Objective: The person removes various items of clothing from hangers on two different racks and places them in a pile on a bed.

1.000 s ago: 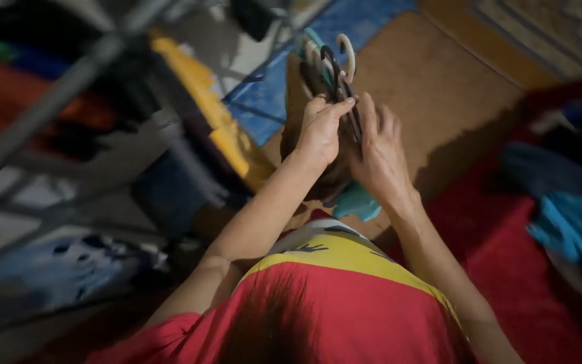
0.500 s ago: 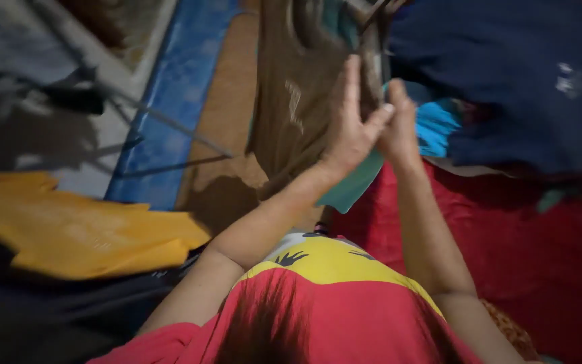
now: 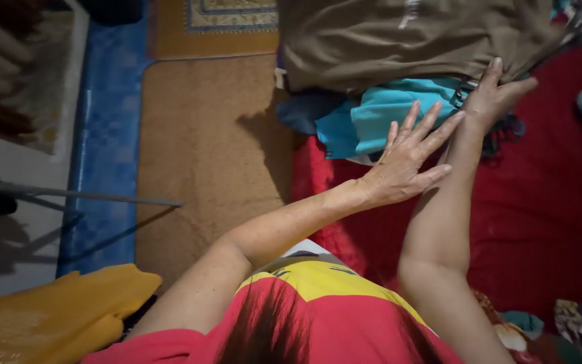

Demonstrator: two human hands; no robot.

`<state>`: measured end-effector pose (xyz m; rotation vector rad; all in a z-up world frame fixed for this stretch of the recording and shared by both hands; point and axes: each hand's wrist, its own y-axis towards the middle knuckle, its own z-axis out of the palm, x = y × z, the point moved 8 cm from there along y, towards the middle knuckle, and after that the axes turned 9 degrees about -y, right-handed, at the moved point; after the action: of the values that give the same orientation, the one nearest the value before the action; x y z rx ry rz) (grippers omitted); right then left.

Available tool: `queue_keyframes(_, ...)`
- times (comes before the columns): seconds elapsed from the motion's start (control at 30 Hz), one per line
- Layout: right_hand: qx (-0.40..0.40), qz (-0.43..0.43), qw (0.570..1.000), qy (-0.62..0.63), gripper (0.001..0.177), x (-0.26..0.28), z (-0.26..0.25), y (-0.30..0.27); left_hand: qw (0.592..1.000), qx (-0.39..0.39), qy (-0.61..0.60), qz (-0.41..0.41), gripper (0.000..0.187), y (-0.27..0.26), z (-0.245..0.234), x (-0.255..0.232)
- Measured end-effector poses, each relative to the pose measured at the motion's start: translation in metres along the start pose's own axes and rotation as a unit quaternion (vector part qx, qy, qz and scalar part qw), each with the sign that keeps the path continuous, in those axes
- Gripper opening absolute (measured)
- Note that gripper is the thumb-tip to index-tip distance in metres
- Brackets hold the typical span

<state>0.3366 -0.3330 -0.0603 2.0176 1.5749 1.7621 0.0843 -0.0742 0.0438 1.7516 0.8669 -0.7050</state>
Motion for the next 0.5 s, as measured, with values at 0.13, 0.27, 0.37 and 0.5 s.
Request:
queue_keyframes(0.13,0.095,0.054,0.987,-0.117,0.105,-0.045,-0.006,-0.02,0.999,0.023,-0.006,-0.039,0.084,0.0,0.024,0.026)
queue_keyframes(0.27,0.16,-0.152,0.958,-0.184,0.082,0.015,-0.004,-0.099,0.998,0.012,-0.005,-0.053,0.08,-0.01,0.02,0.047)
queue_keyframes(0.37,0.244,0.442,0.737,0.45,0.046,0.039,0.018,-0.191,0.998,0.003,0.027,-0.063,0.074,-0.022,0.003,0.053)
queue_keyframes(0.5,0.364,0.046,0.929,0.043,0.04,0.172,-0.041,-0.222,0.995,-0.013,0.049,-0.088,0.071,-0.05,-0.043,0.044)
